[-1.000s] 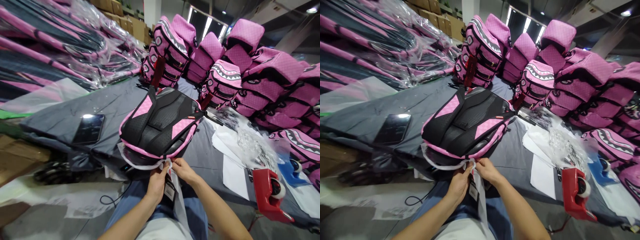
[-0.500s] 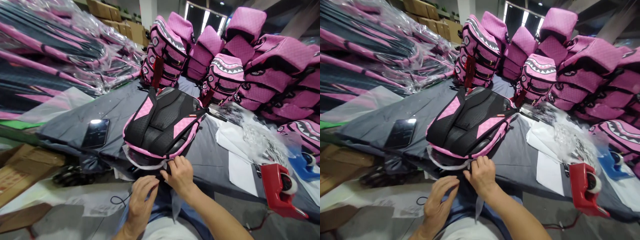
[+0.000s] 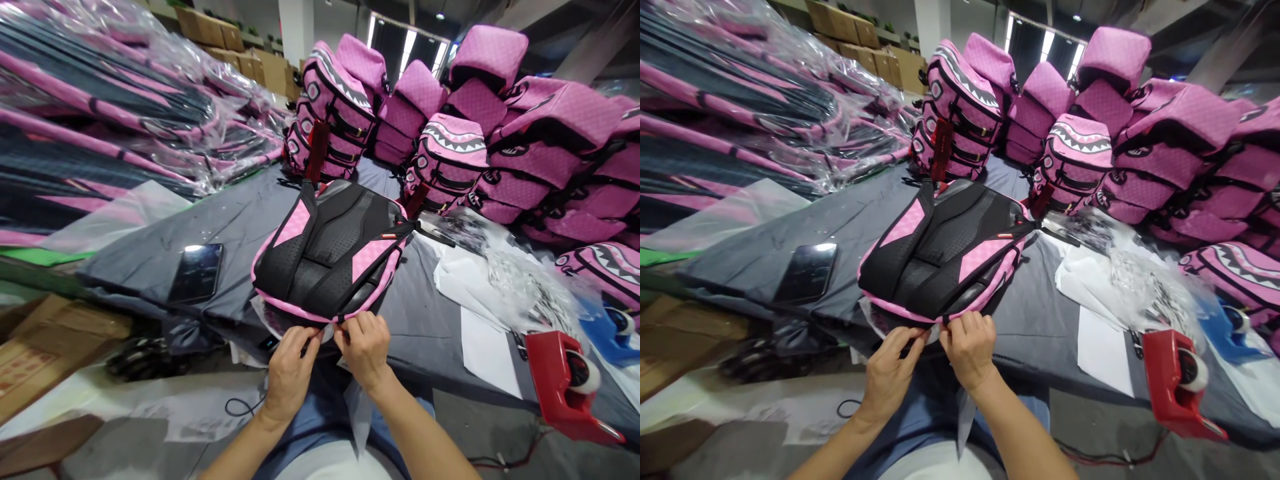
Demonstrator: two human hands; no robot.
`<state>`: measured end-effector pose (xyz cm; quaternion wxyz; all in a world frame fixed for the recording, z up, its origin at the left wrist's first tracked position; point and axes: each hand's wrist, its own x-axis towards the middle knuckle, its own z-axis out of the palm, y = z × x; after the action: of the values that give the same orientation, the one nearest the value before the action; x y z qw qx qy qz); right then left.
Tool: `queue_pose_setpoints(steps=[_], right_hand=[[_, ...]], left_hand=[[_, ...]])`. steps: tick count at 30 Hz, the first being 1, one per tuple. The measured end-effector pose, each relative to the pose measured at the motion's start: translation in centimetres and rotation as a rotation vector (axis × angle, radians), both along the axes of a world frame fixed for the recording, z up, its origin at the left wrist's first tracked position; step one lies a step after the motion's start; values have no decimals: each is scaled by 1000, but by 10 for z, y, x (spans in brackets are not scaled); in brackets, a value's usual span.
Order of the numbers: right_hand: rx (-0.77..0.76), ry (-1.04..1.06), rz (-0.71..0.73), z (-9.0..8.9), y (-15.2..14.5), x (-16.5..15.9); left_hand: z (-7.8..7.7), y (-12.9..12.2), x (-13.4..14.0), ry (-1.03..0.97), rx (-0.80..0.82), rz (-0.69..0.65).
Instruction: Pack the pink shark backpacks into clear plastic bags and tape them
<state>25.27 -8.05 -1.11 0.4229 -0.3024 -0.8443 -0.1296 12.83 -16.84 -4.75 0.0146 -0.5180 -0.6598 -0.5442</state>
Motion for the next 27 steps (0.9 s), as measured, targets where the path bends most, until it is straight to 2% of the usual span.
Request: queue_pose_setpoints(steps=[3,6,9,11,13,16,19,23,25,27], right_hand=[[40,-11,71,3,-8,9],[82,-175,221,0,-15,16],[141,-252,230,-8,-12,15],[191,-237,231,-13,-6,10],[221,-222,252,-16,0,6],[234,-259,297,-20,6,3],[230,-328,334,-19,11,2],[191,-365,371,-6,12,14],[161,-364,384,0,5,33],[135,-358,389,0,-8,63]], left_hand=[[6,2,0,-82,-85,6],[11,5,-1,-105,-142,20],[11,2,0,-39,-92,58],[6,-5,2,84,30,119],[-2,-13,4,289,127,143],[-15,-19,3,571,127,111],[-16,-11,-4,667,129,97],[3,-2,-4,656,-31,-56],[8,-4,11,645,-103,-157],[6,-11,34,644,-90,-217]])
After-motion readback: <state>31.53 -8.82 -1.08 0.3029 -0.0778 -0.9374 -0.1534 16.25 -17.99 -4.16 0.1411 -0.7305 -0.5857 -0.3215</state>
